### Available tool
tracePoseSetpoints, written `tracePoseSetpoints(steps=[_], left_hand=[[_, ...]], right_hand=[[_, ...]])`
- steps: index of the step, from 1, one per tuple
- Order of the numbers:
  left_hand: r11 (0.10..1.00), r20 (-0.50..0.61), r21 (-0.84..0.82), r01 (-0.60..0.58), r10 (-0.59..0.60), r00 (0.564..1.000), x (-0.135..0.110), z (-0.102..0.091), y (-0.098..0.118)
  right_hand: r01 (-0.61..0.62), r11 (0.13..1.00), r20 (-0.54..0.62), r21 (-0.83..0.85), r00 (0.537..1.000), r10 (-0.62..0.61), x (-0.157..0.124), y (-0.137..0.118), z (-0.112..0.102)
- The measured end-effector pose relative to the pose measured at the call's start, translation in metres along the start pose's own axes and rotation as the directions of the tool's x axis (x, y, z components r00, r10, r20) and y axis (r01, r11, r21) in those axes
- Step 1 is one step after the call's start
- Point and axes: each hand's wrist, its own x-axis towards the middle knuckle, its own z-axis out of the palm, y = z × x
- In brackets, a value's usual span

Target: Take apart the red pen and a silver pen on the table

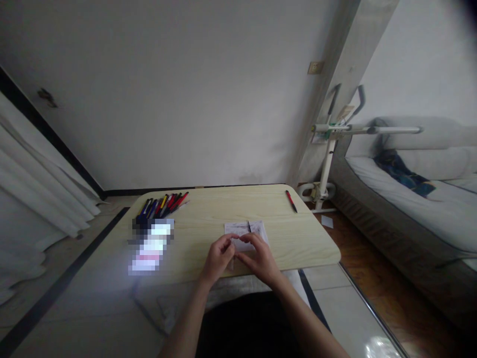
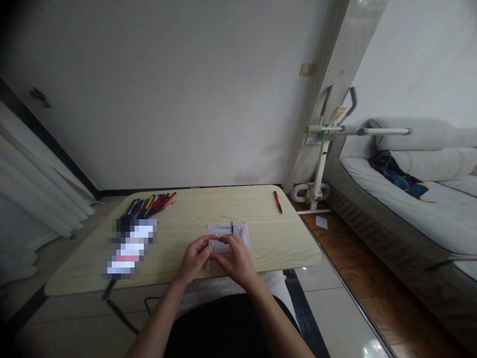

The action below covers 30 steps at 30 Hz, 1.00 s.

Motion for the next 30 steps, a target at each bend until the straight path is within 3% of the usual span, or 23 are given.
tracePoseSetpoints(steps=[8, 18, 25, 30], left_hand=[[0.997, -0.036, 0.072, -0.013, 0.016, 0.999, 0.0, 0.002, 0.0], [0.977, -0.05, 0.202, -0.073, 0.084, 0.995, -0.001, 0.007, 0.003], [0.999, -0.211, -0.044, 0.013, -0.022, 0.977, 0.004, -0.002, -0.004], [0.982, -0.298, -0.188, -0.01, -0.047, 0.953, 0.006, -0.005, -0.01]], right_hand=[[0.028, 0.999, 0.02, -0.017, 0.999, -0.028, -0.001, -0.001, 0.0], [0.124, 0.971, 0.053, -0.203, 0.992, -0.116, -0.003, 0.0, 0.005], [0.088, 0.958, -0.028, -0.272, 0.995, -0.099, -0.004, -0.001, 0.005], [0.036, 0.948, -0.052, -0.317, 0.997, -0.055, 0.007, 0.003, -0.002]])
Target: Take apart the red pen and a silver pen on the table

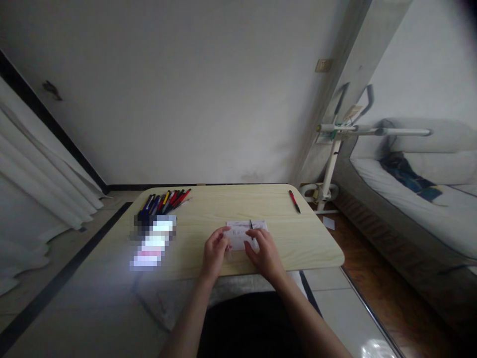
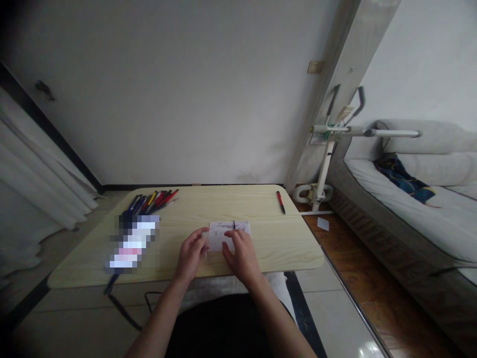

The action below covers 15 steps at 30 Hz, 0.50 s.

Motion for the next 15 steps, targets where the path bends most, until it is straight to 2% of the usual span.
tracePoseSetpoints(steps=[4, 9, 15], left_hand=[[0.996, -0.055, -0.086, -0.025, 0.02, 0.998, 0.0, 0.0, 0.0], [0.994, -0.05, -0.105, -0.026, 0.021, 0.999, 0.0, 0.001, 0.002], [0.994, -0.038, -0.104, -0.034, 0.03, 0.999, 0.0, 0.001, 0.001]], right_hand=[[0.029, 0.995, 0.147, -0.1, 0.989, -0.014, 0.021, 0.005, -0.002], [0.057, 0.964, 0.328, -0.259, 0.944, 0.033, 0.045, 0.009, 0.005], [0.052, 0.942, 0.387, -0.331, 0.918, 0.085, 0.053, 0.005, 0.018]])
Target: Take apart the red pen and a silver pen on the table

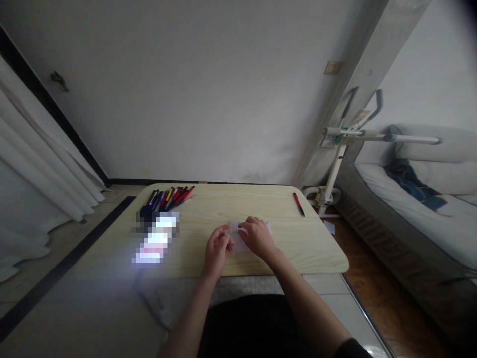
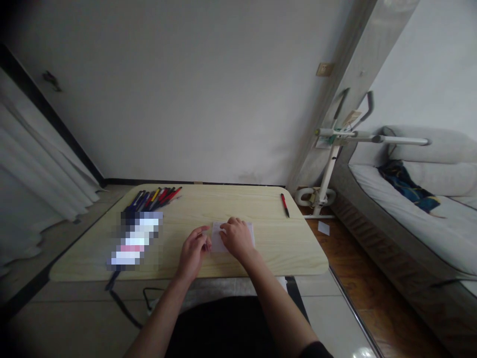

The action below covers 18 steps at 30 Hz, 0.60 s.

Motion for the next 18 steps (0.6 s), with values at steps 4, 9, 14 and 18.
tracePoseSetpoints(steps=[4, 9, 14, 18], left_hand=[[1.0, -0.01, 0.005, 0.004, -0.003, 1.0, 0.0, 0.0, 0.001], [0.999, -0.004, 0.024, 0.022, -0.022, 1.0, -0.001, 0.001, 0.001], [0.999, 0.014, 0.047, 0.022, -0.023, 1.0, 0.0, 0.001, 0.001], [0.997, 0.021, 0.076, 0.005, -0.007, 1.0, 0.0, 0.001, 0.0]], right_hand=[[0.007, 0.999, -0.059, 0.047, 0.998, -0.004, 0.001, 0.01, -0.006], [-0.078, 0.994, -0.129, 0.076, 0.988, 0.087, -0.002, 0.041, -0.021], [-0.058, 0.997, -0.075, 0.058, 0.995, 0.062, -0.009, 0.047, -0.025], [-0.025, 0.999, -0.01, 0.048, 1.0, 0.025, -0.017, 0.039, -0.025]])
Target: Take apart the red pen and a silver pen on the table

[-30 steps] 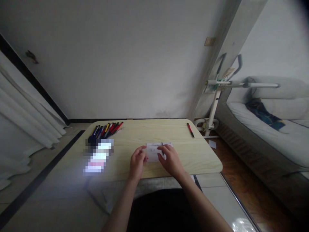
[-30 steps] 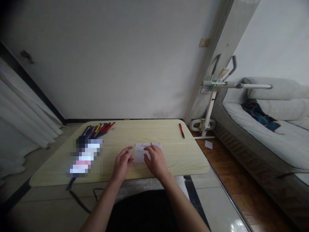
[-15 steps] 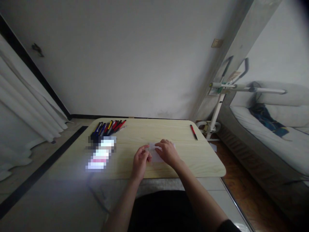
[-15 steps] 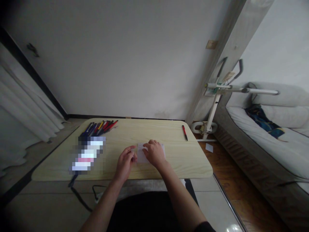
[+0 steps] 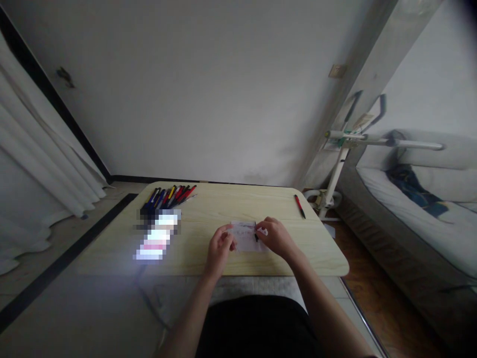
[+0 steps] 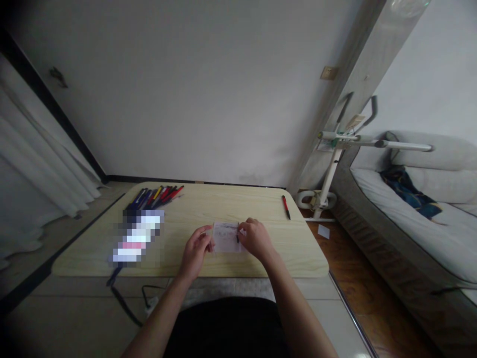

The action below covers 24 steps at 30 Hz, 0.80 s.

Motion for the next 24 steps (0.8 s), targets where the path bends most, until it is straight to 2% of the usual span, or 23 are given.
tracePoseSetpoints(steps=[6, 24], left_hand=[[0.999, 0.02, 0.031, -0.006, 0.005, 1.0, -0.0012, -0.0002, -0.0004], [1.0, 0.024, 0.025, 0.01, -0.011, 1.0, -0.0034, 0.0015, 0.0057]], right_hand=[[0.005, 1.0, 0.039, 0.021, 0.999, -0.006, -0.006, -0.0007, 0.0014], [0.051, 0.992, 0.014, 0.114, 0.998, -0.053, -0.0066, -0.0026, 0.0042]])
